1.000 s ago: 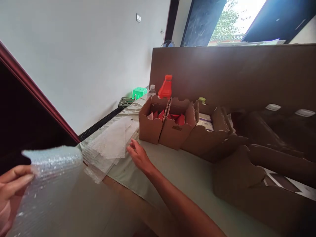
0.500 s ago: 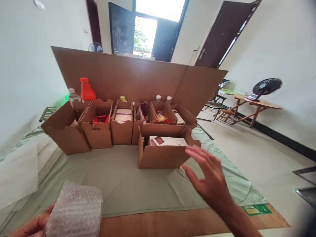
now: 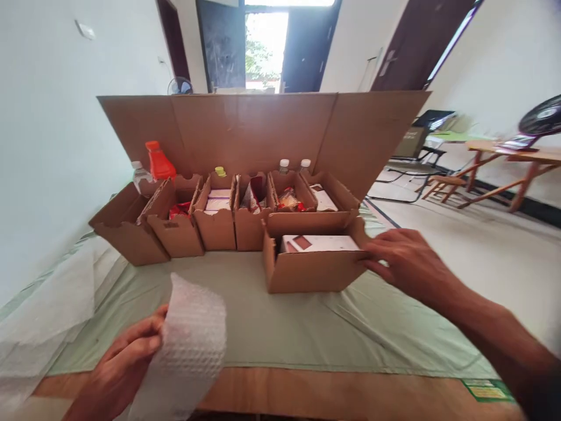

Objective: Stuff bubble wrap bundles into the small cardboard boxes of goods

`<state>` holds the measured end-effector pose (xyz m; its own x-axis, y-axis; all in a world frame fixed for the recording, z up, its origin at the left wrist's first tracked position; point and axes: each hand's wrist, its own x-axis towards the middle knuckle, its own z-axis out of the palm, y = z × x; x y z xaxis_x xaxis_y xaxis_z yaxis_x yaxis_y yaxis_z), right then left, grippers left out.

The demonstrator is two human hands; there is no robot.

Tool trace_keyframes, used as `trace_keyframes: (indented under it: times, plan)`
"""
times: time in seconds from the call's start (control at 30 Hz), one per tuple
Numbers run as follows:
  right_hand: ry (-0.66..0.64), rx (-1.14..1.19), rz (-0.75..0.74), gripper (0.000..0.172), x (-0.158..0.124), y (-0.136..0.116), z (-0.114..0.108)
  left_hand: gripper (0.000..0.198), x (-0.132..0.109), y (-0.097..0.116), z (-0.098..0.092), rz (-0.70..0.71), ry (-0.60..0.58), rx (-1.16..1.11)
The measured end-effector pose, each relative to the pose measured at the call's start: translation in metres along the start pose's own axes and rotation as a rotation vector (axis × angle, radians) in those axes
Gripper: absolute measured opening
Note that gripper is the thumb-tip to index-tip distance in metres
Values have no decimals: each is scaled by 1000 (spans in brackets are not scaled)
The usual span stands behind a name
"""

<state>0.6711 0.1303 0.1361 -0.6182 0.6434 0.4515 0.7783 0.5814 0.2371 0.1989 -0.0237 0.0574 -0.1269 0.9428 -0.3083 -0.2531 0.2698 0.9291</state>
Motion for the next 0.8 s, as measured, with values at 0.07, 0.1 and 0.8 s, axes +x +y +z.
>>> trace_keyframes:
  times: [0.07,0.1,0.8]
  plan:
    - [72,-27,134,51,-14,-3,-5,19,4,6,11,42,-97,-35]
    - [112,-27,244,49,-22,-12,-9,18,6,7,16,46,-138,-66]
    - [60,2067,917,27,93,-204,76,57,-19,-118,36,-253,-589,8]
